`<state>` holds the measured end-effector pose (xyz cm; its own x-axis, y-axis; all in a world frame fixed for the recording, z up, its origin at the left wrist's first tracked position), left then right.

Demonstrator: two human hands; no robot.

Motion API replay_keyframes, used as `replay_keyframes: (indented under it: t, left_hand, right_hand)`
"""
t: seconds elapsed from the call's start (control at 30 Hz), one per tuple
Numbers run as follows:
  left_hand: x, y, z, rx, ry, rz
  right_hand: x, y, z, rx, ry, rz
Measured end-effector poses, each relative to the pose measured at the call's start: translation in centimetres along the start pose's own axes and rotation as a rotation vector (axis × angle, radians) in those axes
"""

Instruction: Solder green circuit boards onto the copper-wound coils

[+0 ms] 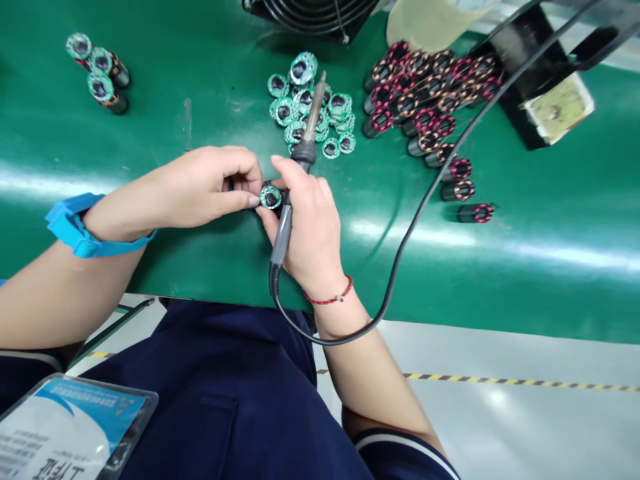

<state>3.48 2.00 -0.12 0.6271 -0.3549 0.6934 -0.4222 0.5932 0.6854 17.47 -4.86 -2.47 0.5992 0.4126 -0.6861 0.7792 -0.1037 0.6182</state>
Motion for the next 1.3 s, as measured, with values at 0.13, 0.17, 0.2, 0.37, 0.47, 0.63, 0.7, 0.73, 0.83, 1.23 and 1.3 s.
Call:
replay_keyframes:
  t: [0.13, 0.17, 0.2, 0.37, 0.47, 0.63, 0.7, 0.73, 0.83, 1.23, 1.3]
  left_hand:
    - [0.1, -0.1, -0.3, 0.052, 0.019, 0.116]
    - [0.1, -0.1, -0.4, 0.065, 0.019, 0.157]
    - [0.0, -0.2, -0.4, 0.074, 0.018, 0.196]
    - [-0.2, -0.1, -0.5, 0.109, 0.035, 0.294]
    - [-0.4, 0.0, -0.5, 0.113, 0.047, 0.28]
    - [-0.5, 0.1, -0.4, 0.116, 0.043, 0.273]
    - [-0.4, 0.0, -0.4, 0.117, 0.039, 0.273]
    - [-0.3, -0.1, -0.5, 0.114, 0.035, 0.27]
    - [-0.1, -0.4, -0.5, 0.102, 0.033, 0.243]
    - [0.2, -0.4, -0.4, 0.079, 0.082, 0.133]
    - [0.1, -0.4, -0.4, 0.085, 0.084, 0.147]
  right_hand:
    - [-0.4, 0.4, 0.3, 0.011, 0.025, -0.006]
    - [-0.6, 0.6, 0.3, 0.026, 0.044, 0.003]
    - [-0.8, 0.8, 0.3, 0.042, 0.068, 0.018]
    - [-1.9, 1.3, 0.4, 0.075, 0.165, 0.083]
    - [-1.8, 1.4, 0.4, 0.107, 0.134, 0.048]
    - [-1.2, 1.0, 0.4, 0.119, 0.058, -0.024]
    - [-1.0, 0.7, 0.2, 0.067, 0.015, -0.014]
    - [-0.9, 0.5, 0.2, 0.045, -0.004, -0.008]
    - [-0.8, 0.4, 0.2, 0.019, -0.014, -0.022]
    - [-2.0, 1.4, 0.3, 0.099, 0.161, 0.167]
    - [-2.0, 1.6, 0.3, 0.128, 0.129, 0.161]
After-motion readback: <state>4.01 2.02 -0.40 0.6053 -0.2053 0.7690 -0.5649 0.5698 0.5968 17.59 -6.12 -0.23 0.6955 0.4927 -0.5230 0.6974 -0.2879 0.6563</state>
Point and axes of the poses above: each hand's wrist, its own z-axis away from the middle knuckle, its own y-axis out of the back of the hand, x = y × z, the point moved 5 cm from there along -z, towards the middle knuckle, and after that the axes turned 6 degrees about -z, right-handed, at the moved point
